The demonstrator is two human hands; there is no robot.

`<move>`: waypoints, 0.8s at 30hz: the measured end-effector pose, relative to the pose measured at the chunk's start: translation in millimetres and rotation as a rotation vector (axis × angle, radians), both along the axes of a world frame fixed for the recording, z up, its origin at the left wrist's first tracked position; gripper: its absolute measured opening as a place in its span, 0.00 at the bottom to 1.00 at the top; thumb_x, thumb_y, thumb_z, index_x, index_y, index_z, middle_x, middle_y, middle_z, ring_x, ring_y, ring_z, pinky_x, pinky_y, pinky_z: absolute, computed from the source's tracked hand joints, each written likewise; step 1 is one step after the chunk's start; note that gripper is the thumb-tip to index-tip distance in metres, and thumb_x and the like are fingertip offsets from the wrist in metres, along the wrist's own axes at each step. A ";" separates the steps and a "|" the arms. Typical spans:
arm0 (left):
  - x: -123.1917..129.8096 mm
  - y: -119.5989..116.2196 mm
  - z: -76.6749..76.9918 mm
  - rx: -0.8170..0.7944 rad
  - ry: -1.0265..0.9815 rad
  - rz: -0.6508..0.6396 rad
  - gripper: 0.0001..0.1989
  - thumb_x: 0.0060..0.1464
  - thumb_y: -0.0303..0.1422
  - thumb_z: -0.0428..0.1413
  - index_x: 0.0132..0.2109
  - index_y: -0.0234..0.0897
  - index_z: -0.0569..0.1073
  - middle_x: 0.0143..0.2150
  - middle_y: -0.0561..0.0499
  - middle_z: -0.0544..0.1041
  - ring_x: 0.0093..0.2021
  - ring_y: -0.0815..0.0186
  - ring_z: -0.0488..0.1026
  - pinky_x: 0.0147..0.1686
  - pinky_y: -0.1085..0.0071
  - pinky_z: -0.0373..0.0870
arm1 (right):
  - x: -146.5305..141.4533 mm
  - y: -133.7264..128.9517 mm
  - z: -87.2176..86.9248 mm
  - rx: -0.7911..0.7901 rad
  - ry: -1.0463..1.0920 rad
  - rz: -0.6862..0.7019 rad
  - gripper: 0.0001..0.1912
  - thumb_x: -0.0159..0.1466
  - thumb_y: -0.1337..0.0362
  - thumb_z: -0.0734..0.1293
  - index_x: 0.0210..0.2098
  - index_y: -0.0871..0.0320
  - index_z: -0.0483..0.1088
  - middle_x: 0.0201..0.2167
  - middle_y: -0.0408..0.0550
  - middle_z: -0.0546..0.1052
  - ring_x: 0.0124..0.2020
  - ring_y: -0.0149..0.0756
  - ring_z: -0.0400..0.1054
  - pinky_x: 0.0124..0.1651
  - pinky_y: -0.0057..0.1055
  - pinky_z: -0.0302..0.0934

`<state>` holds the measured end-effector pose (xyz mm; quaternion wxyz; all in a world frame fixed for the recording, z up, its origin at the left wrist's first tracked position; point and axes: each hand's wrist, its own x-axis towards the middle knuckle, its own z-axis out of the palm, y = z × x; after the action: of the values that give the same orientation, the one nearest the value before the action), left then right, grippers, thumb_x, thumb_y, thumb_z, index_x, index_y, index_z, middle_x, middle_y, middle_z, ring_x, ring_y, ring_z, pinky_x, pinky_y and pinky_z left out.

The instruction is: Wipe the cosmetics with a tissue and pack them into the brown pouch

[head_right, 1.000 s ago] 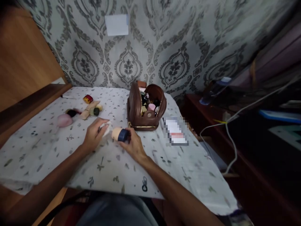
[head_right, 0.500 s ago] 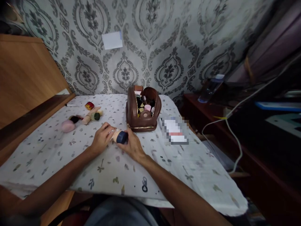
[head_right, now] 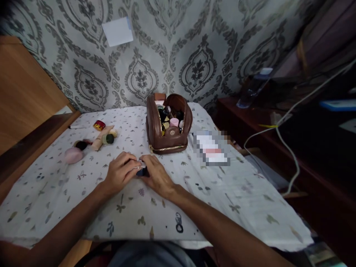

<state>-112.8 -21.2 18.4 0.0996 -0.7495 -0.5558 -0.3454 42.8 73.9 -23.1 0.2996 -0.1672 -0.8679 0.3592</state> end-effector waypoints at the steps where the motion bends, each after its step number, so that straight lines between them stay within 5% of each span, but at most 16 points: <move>1: 1.0 1.4 1.2 -0.018 -0.008 -0.003 0.11 0.65 0.32 0.50 0.37 0.37 0.76 0.38 0.47 0.73 0.40 0.63 0.70 0.40 0.69 0.67 | 0.0 0.2 -0.1 0.004 0.002 0.010 0.21 0.57 0.73 0.69 0.48 0.56 0.64 0.47 0.51 0.73 0.50 0.44 0.67 0.54 0.42 0.63; 8: -14.1 19.1 5.0 -0.269 -0.402 0.132 0.15 0.62 0.37 0.51 0.27 0.37 0.67 0.30 0.52 0.66 0.34 0.66 0.66 0.37 0.69 0.62 | 1.2 -0.4 -4.0 0.057 0.021 0.047 0.26 0.58 0.74 0.70 0.54 0.55 0.62 0.52 0.54 0.72 0.55 0.46 0.67 0.58 0.47 0.64; 16: -27.5 21.4 -8.7 -0.644 -0.881 0.197 0.29 0.55 0.58 0.49 0.20 0.40 0.55 0.18 0.60 0.51 0.21 0.72 0.51 0.24 0.71 0.50 | 5.1 -5.7 -1.8 -0.085 0.006 0.142 0.29 0.57 0.71 0.72 0.56 0.54 0.62 0.53 0.54 0.73 0.55 0.46 0.68 0.58 0.46 0.64; 20: -25.0 14.6 -14.2 -0.574 -0.939 0.396 0.31 0.54 0.62 0.48 0.21 0.39 0.61 0.18 0.57 0.60 0.22 0.69 0.59 0.24 0.70 0.56 | 3.3 -9.9 4.5 -0.316 0.002 0.048 0.29 0.55 0.66 0.74 0.53 0.56 0.62 0.48 0.51 0.75 0.46 0.42 0.72 0.49 0.40 0.68; 24: -21.5 12.2 -19.5 -0.567 -0.997 0.511 0.32 0.53 0.65 0.44 0.27 0.39 0.65 0.22 0.54 0.68 0.26 0.65 0.67 0.24 0.71 0.60 | -1.4 -13.5 7.0 -0.352 0.076 -0.011 0.27 0.53 0.65 0.74 0.50 0.56 0.63 0.44 0.49 0.75 0.42 0.40 0.72 0.45 0.36 0.67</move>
<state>-134.3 -9.0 -1.1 -0.2949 -0.3393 -0.7671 -0.4577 41.4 60.4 -16.0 0.3004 -0.2082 -0.7786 0.5101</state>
